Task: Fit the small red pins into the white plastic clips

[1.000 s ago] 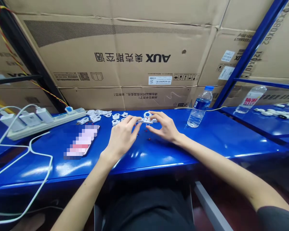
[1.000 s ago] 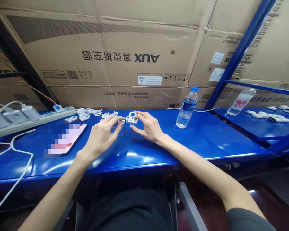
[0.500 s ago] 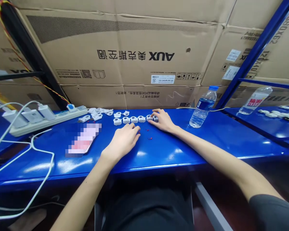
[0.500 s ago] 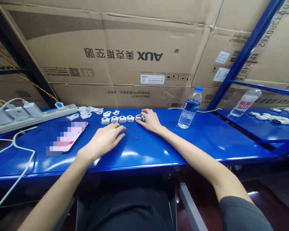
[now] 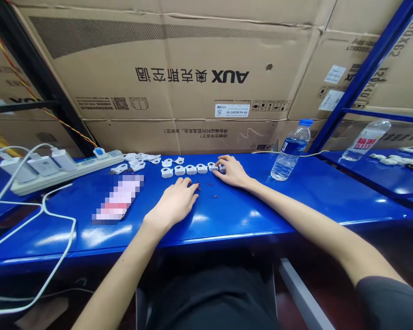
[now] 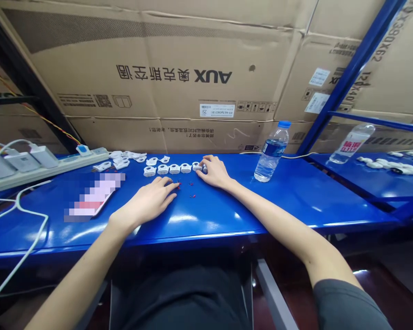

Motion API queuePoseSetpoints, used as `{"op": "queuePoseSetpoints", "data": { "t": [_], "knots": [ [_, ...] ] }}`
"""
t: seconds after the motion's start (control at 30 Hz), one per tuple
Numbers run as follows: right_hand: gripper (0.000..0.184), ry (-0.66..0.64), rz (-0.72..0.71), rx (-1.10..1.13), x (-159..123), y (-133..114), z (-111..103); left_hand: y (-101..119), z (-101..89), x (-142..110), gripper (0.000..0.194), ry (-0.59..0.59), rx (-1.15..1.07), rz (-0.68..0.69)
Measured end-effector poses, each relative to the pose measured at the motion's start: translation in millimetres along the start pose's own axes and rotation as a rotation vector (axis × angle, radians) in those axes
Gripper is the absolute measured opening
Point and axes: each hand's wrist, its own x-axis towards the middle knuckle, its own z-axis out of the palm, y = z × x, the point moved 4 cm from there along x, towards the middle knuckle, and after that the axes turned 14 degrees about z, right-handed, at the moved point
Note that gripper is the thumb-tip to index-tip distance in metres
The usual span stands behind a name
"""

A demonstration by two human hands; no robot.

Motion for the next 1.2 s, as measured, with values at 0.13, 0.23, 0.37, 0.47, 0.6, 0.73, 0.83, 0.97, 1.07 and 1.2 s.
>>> {"op": "queuePoseSetpoints", "data": {
  "t": [0.13, 0.23, 0.37, 0.47, 0.6, 0.73, 0.83, 0.97, 1.07, 1.2],
  "knots": [
    [0.022, 0.005, 0.001, 0.019, -1, -1, -1, 1, -1.4, 0, 0.035, 0.036, -0.026, -0.013],
    [0.020, 0.008, -0.008, 0.042, -2, -2, -2, 3, -4.2, 0, 0.033, 0.020, -0.023, -0.021],
    [0.023, 0.045, -0.037, 0.030, -2, -5, -6, 7, -7.3, 1, 0.033, -0.025, 0.005, -0.020],
    [0.032, 0.076, -0.085, 0.024, -4, -10, -7, 7, -8.3, 1, 0.030, -0.018, 0.016, -0.011],
    [0.039, 0.053, -0.206, -0.057, -9, -22, -1, 7, -10.0, 1, 0.025, 0.016, -0.003, 0.012],
    [0.038, 0.018, -0.289, -0.132, -13, -31, 5, 9, -14.9, 1, 0.023, -0.026, -0.004, -0.009],
    [0.029, 0.016, -0.306, -0.104, -14, -32, 3, 12, -18.7, 2, 0.024, -0.082, 0.007, -0.026],
    [0.021, 0.020, -0.331, -0.041, -16, -34, 1, 14, -21.4, 3, 0.024, -0.081, 0.013, -0.034],
    [0.016, 0.030, -0.355, 0.001, -18, -38, -1, 13, -21.6, 3, 0.027, -0.039, 0.005, -0.014],
    [0.011, 0.076, -0.352, 0.071, -21, -44, -9, 12, -19.5, 3, 0.030, -0.021, -0.037, 0.049]
  ]
}}
